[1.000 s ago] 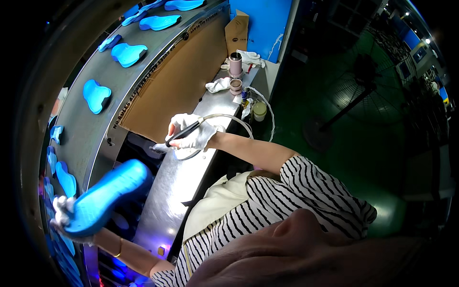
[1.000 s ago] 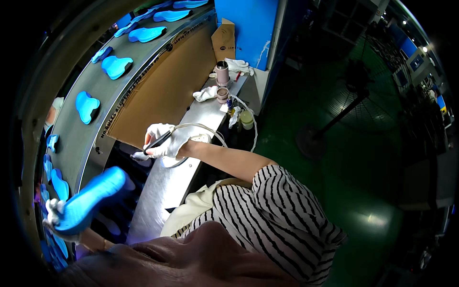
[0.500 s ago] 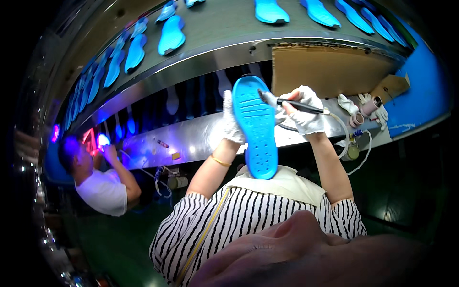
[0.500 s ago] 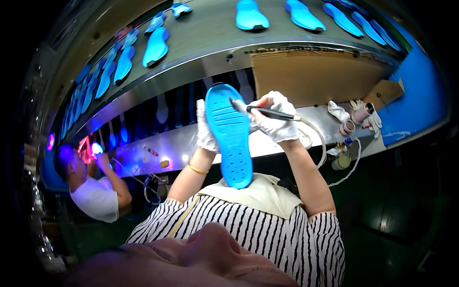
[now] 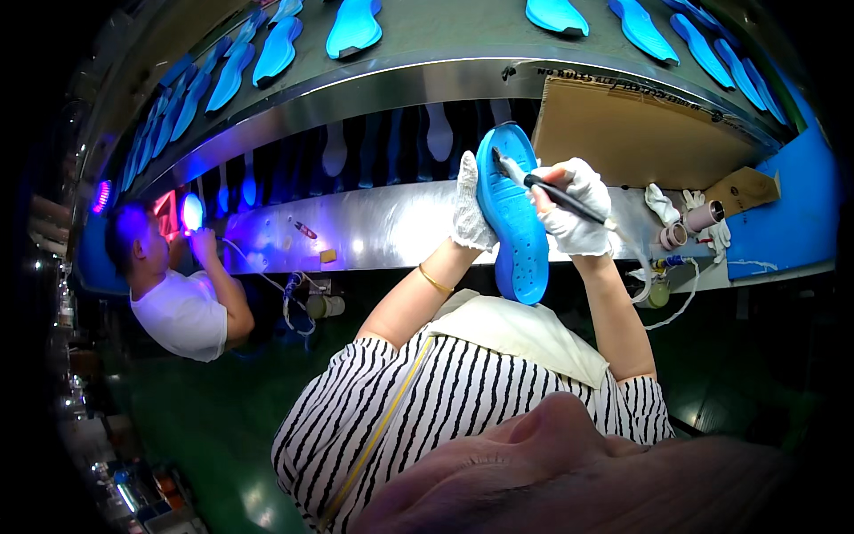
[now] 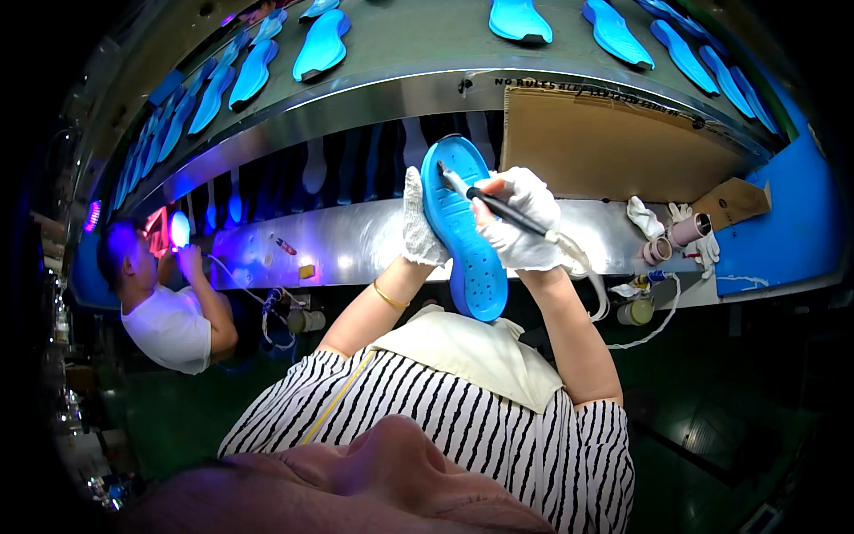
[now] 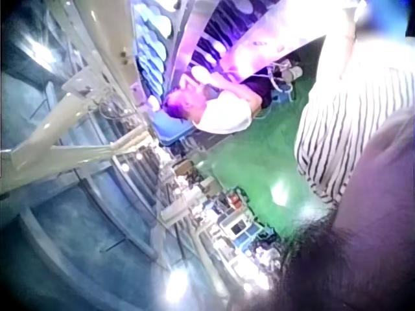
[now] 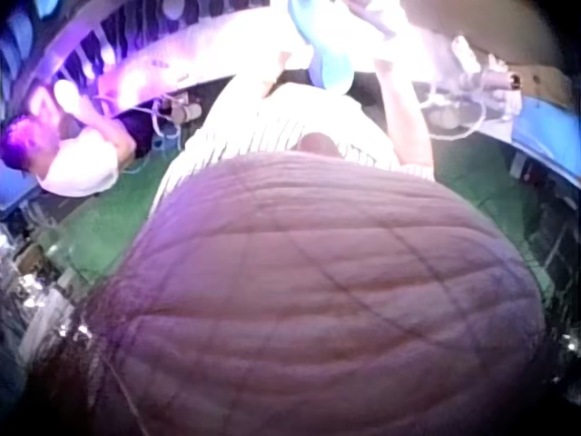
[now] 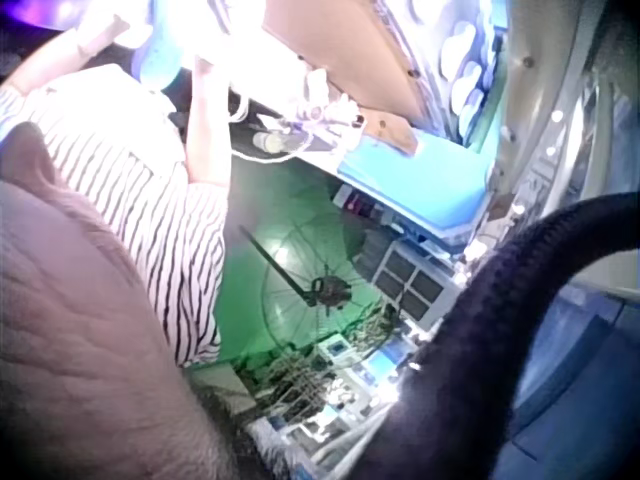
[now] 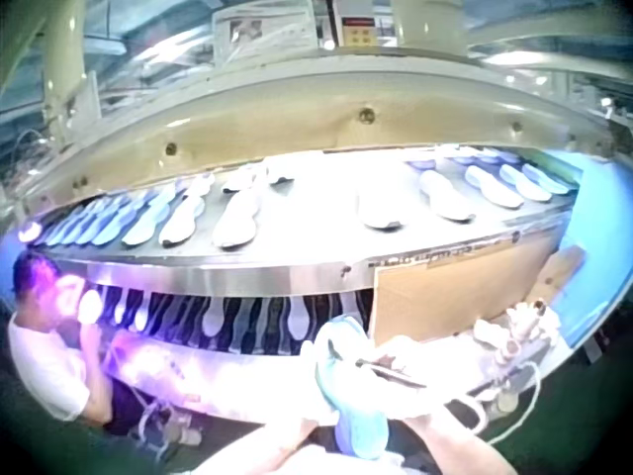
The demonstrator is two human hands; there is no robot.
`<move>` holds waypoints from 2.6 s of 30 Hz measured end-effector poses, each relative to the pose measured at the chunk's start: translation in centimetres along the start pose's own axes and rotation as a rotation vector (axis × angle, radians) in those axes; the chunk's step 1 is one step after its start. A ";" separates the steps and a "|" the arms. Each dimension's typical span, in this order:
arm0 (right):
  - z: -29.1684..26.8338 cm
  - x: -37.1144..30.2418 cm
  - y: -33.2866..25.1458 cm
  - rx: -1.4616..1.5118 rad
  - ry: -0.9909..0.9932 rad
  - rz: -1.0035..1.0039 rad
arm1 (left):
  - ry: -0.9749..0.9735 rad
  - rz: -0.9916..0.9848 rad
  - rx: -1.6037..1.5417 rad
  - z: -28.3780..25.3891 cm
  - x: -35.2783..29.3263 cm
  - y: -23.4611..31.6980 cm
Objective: The person applies adhesive to blue shoe soles using a brush-tipped tool. They hold each sole in one gloved hand, brush the liquid onto the surface, and reach for new soles from a conveyor belt.
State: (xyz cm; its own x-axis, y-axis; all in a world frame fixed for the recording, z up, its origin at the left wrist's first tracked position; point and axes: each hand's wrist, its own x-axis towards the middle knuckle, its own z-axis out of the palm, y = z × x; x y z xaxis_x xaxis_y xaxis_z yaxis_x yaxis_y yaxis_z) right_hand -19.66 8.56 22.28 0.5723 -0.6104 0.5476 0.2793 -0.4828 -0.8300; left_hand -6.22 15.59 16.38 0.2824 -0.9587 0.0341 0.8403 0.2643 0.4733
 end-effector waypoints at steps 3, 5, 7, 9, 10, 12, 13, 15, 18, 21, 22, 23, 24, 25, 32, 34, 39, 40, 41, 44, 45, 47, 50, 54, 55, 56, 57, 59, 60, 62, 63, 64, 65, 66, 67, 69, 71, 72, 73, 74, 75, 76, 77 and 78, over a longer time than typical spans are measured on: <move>0.0 -0.7 0.1 0.033 -0.144 -0.138 | -0.021 -0.042 0.003 0.1 0.1 0.4; 0.0 -1.2 0.3 0.119 -0.167 0.001 | -0.044 -0.052 0.002 0.3 -0.1 0.8; -0.2 -1.8 0.4 0.181 -0.135 0.044 | -0.072 -0.061 -0.005 0.5 -0.4 1.2; 0.0 -2.3 0.6 0.011 -0.086 -0.137 | -0.057 -0.065 0.039 0.6 -0.4 1.7; -0.1 -2.8 0.5 -0.037 -0.140 -0.155 | -0.064 -0.087 0.016 0.6 -0.3 2.0; -0.3 -3.4 0.6 -0.050 -0.246 -0.142 | -0.069 -0.135 -0.067 0.5 -0.2 2.5; -0.5 -3.7 0.7 0.057 -0.225 -0.040 | -0.124 -0.165 -0.166 0.4 -0.4 2.6; -1.4 -4.4 0.9 0.222 -0.254 0.189 | -0.177 -0.235 -0.333 0.0 -1.1 2.5; -2.4 -5.4 1.6 0.199 -0.160 0.205 | 0.026 -0.200 0.150 -0.8 -3.5 0.9; -2.7 -6.3 1.9 0.133 -0.120 0.195 | 0.084 -0.190 0.384 -1.6 -4.9 -0.7; -2.8 -6.5 1.9 0.200 -0.154 0.227 | 0.156 -0.232 0.471 -1.7 -5.0 -1.0; -2.7 -6.5 1.9 0.267 -0.239 0.306 | 0.091 -0.184 0.423 -1.7 -4.8 -1.2; -2.7 -6.4 1.8 0.311 -0.242 0.320 | 0.085 -0.185 0.371 -1.6 -4.3 -1.1; -2.5 -6.2 1.7 0.387 -0.208 0.357 | 0.075 -0.174 0.316 -1.5 -3.6 -1.0; -2.0 -4.5 0.7 0.045 -0.251 0.030 | -0.029 -0.008 0.046 0.5 -0.1 0.2; -1.8 -4.4 0.4 0.260 -0.234 0.188 | -0.163 0.059 -0.119 0.5 0.3 0.8; -1.4 -4.4 -0.1 0.230 -0.083 0.153 | -0.308 0.150 -0.199 0.4 1.6 1.8; -1.4 -4.4 -0.2 0.262 -0.155 0.124 | -0.378 0.165 -0.224 0.5 1.8 2.1; -1.5 -4.4 -0.1 0.254 -0.262 0.148 | -0.434 0.188 -0.234 0.6 2.1 2.2; -1.8 -4.5 0.1 0.605 -0.212 0.433 | -0.540 0.168 -0.263 0.6 2.3 2.8; -1.9 -4.6 0.2 0.764 -0.174 0.528 | -0.550 0.167 -0.262 0.6 2.3 3.0; -2.0 -4.7 0.5 0.528 -0.048 0.357 | -0.529 0.166 -0.146 0.5 2.2 3.5; -2.0 -4.7 0.7 0.334 -0.178 0.328 | -0.626 0.119 0.017 0.5 2.2 4.4; -2.7 -3.7 0.5 0.399 -0.300 0.690 | -0.505 0.090 0.437 1.3 2.2 5.3; -3.1 -3.4 0.3 0.379 -0.320 0.746 | -0.490 0.071 0.498 1.6 2.2 5.4; -3.6 -3.1 0.2 0.434 -0.364 0.743 | -0.480 0.059 0.568 2.0 2.2 5.4; -3.9 -3.0 0.2 0.498 -0.422 0.716 | -0.472 0.050 0.625 2.2 2.1 5.4; -4.0 -3.1 0.0 0.399 -0.401 0.720 | -0.447 0.040 0.625 2.7 2.1 5.0; -3.9 -3.2 0.0 0.383 -0.362 0.632 | -0.447 0.015 0.664 2.8 2.3 5.0; -3.3 -3.6 0.1 0.305 -0.313 0.315 | -0.434 -0.044 0.737 2.9 2.7 5.1; -3.1 -3.8 0.0 0.152 -0.340 0.303 | -0.389 -0.081 0.783 2.8 2.9 5.2; -2.9 -3.8 0.0 0.111 -0.383 0.337 | -0.345 -0.120 0.830 2.8 3.1 5.3; -2.8 -3.8 -0.1 0.080 -0.425 0.359 | -0.301 -0.159 0.877 2.7 3.3 5.4; -2.8 -3.6 -0.1 0.117 -0.465 0.532 | -0.277 -0.188 0.878 2.7 3.5 5.4; -2.9 -3.5 -0.2 0.179 -0.470 0.542 | -0.250 -0.202 0.902 2.7 3.6 5.3; -3.3 -3.0 -0.2 0.314 -0.519 0.552 | -0.184 -0.239 0.957 2.7 3.7 5.2; -3.4 -2.7 -0.1 0.290 -0.483 0.555 | -0.127 -0.283 0.989 2.9 3.9 5.1; -3.2 -2.8 0.0 0.297 -0.448 0.491 | -0.081 -0.282 1.040 3.0 3.9 5.0; -3.2 -2.7 0.1 0.309 -0.403 0.425 | -0.029 -0.282 1.089 3.1 4.0 5.0; -2.9 -2.9 0.2 0.170 -0.402 0.399 | -0.042 -0.269 1.058 3.2 3.9 5.0; -2.6 -3.0 0.3 0.136 -0.430 0.408 | -0.005 -0.282 1.079 3.3 3.9 5.1; -2.6 -3.1 0.4 0.118 -0.432 0.331 | -0.006 -0.292 1.097 3.3 4.0 5.2; -2.5 -3.1 0.5 0.056 -0.465 0.273 | 0.008 -0.309 1.115 3.4 4.0 5.3; -2.6 -3.0 0.5 0.065 -0.502 0.324 | -0.006 -0.333 1.121 3.5 3.9 5.4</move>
State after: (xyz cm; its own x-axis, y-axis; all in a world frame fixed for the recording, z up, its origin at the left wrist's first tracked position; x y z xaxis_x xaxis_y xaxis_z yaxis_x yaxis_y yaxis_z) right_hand -23.27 8.53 20.49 0.9259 -0.3413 0.1623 0.0677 -0.2727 -0.9597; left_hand -2.19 12.87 22.14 0.1200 -0.9645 -0.2355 -0.0073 -0.2380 0.9712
